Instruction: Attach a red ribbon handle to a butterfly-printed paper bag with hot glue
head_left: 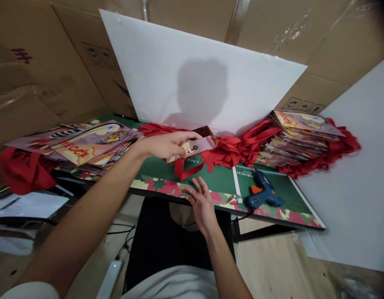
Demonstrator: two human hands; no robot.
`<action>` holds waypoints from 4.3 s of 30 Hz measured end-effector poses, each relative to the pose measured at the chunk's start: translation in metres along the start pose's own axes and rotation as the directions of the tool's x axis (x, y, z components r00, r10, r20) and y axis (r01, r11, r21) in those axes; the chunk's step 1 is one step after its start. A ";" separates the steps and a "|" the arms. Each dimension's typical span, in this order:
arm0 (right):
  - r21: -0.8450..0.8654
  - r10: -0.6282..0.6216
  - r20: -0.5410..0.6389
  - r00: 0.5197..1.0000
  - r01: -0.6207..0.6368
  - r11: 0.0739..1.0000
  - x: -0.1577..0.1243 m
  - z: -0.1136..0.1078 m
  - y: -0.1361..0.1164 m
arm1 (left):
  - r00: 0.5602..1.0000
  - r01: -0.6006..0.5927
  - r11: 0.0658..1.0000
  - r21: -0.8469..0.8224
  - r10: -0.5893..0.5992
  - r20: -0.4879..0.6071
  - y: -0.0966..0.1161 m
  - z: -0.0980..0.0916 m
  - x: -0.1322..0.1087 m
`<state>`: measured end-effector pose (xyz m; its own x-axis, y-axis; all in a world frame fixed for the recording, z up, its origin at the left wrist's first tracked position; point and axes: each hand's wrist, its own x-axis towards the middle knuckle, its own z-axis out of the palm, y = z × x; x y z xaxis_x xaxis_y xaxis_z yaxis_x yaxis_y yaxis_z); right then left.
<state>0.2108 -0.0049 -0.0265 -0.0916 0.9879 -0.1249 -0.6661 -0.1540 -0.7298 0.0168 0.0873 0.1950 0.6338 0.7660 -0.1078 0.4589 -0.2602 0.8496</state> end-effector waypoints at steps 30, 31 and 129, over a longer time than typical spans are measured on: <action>-0.106 -0.154 0.083 0.985 0.163 0.981 -0.010 -0.002 -0.049 | 0.997 -0.081 0.996 -0.031 0.081 0.011 0.016 -0.002 -0.011; -0.118 -0.160 0.066 0.985 0.167 0.979 -0.009 -0.004 -0.048 | 0.997 -0.072 0.997 -0.035 0.073 0.013 0.015 -0.001 -0.011; -0.852 0.216 0.479 0.851 0.510 -0.119 0.071 -0.005 -0.100 | 0.768 0.220 0.818 0.531 0.191 -0.612 -0.152 0.191 -0.059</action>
<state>0.2748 0.0802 0.0341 -0.5763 0.8152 0.0581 0.6634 0.5081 -0.5492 0.0286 -0.0301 -0.0267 0.1930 0.8980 0.3954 0.8458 -0.3565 0.3968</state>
